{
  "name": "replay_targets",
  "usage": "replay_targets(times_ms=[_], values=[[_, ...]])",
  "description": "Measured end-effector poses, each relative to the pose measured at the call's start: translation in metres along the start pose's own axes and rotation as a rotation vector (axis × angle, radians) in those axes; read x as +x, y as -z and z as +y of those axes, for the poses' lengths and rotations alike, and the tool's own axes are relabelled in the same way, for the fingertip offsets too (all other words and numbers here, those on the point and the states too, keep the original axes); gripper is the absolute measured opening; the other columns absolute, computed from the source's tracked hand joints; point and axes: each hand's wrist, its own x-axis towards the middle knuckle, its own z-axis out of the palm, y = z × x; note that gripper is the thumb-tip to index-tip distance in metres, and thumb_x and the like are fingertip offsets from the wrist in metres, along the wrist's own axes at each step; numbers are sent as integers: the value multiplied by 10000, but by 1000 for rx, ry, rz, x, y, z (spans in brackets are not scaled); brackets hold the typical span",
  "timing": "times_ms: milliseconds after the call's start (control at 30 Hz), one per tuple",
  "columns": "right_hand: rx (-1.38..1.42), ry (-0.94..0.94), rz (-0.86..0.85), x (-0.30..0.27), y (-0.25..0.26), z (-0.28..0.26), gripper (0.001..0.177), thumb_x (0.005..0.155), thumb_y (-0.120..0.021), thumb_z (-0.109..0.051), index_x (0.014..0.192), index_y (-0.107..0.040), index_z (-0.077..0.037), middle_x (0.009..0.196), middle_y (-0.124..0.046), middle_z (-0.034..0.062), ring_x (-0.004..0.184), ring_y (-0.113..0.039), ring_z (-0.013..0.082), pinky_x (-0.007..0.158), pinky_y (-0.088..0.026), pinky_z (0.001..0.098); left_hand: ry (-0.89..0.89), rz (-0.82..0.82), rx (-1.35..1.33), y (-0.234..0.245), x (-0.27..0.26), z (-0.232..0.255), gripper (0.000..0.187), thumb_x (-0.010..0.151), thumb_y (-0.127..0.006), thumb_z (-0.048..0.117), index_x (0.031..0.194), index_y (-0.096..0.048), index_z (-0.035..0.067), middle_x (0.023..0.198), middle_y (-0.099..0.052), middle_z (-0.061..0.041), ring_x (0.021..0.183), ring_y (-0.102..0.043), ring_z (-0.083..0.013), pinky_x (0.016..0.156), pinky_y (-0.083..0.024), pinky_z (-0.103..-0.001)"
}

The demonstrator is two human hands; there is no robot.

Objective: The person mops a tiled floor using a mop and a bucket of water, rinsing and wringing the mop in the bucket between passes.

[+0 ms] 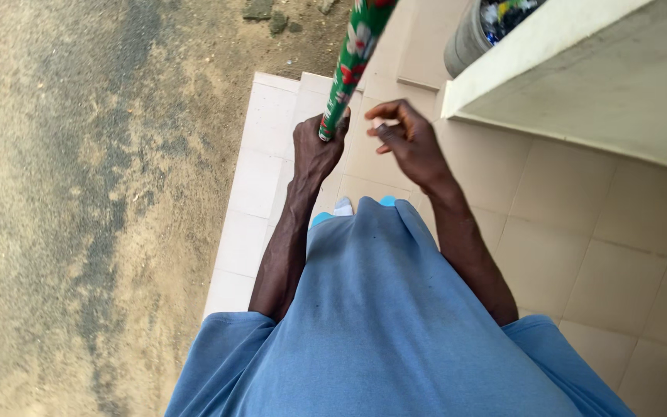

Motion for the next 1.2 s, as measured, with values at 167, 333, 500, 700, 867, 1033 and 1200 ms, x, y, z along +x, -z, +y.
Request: replay_targets(times_ms=[167, 333, 500, 700, 867, 1033, 1200], values=[[-270, -113, -177, 22, -36, 13, 412, 968, -706, -263, 1310, -594, -64, 1339, -670, 92, 1105, -706, 225, 881, -581, 335, 36, 155, -52, 40, 2, 32, 608, 985, -657, 499, 652, -596, -6, 507, -532, -162, 444, -565, -241, 479, -397, -427], [-504, 0, -444, 38, -67, -4, 616, 879, -768, -270, 1385, -486, -60, 1368, -605, 127, 1222, -622, 269, 883, -562, 396, 67, 303, -65, 65, 1, 61, 603, 973, -661, 519, 620, -612, 33, 499, -575, -92, 453, -591, -185, 466, -418, -381], [-606, 247, -625, 54, -62, 23, 547, 855, -781, -229, 1308, -559, -16, 1151, -710, 194, 1047, -691, 344, 863, -548, 449, 95, 441, -69, 63, -3, 92, 589, 971, -645, 551, 624, -656, 75, 517, -623, -29, 464, -640, -136, 466, -459, -337], [-818, 304, -744, 67, -57, 64, 166, 987, -646, -193, 1059, -671, -45, 1007, -772, 169, 972, -741, 338, 852, -569, 450, 186, 590, -57, 63, -21, 137, 544, 990, -628, 565, 722, -692, 96, 531, -615, -16, 475, -631, -140, 483, -463, -332], [-536, 618, -864, 63, -58, 25, 223, 974, -631, -141, 1174, -612, -43, 990, -720, 173, 953, -719, 366, 772, -552, 470, -173, 676, -126, 76, -69, 156, 751, 985, -667, 644, 1404, -480, 50, 1072, -721, -113, 1021, -743, -206, 911, -594, -399], [-532, 715, -949, 48, -70, -29, 250, 978, -650, -239, 1126, -605, -43, 885, -702, 131, 748, -723, 298, 649, -572, 400, -260, 851, -207, 66, -127, 130, 779, 1108, -417, 698, 1614, -299, 117, 1579, -412, -187, 1533, -411, -277, 1317, -379, -431], [-472, 699, -1122, 18, -91, -56, 278, 1063, -612, -364, 1082, -621, -87, 812, -696, 68, 704, -731, 219, 614, -580, 342, 115, 1102, -562, 34, -180, 94, 858, 1053, -331, 707, 1582, -382, 33, 1474, -563, -196, 1424, -549, -324, 1195, -451, -462]])
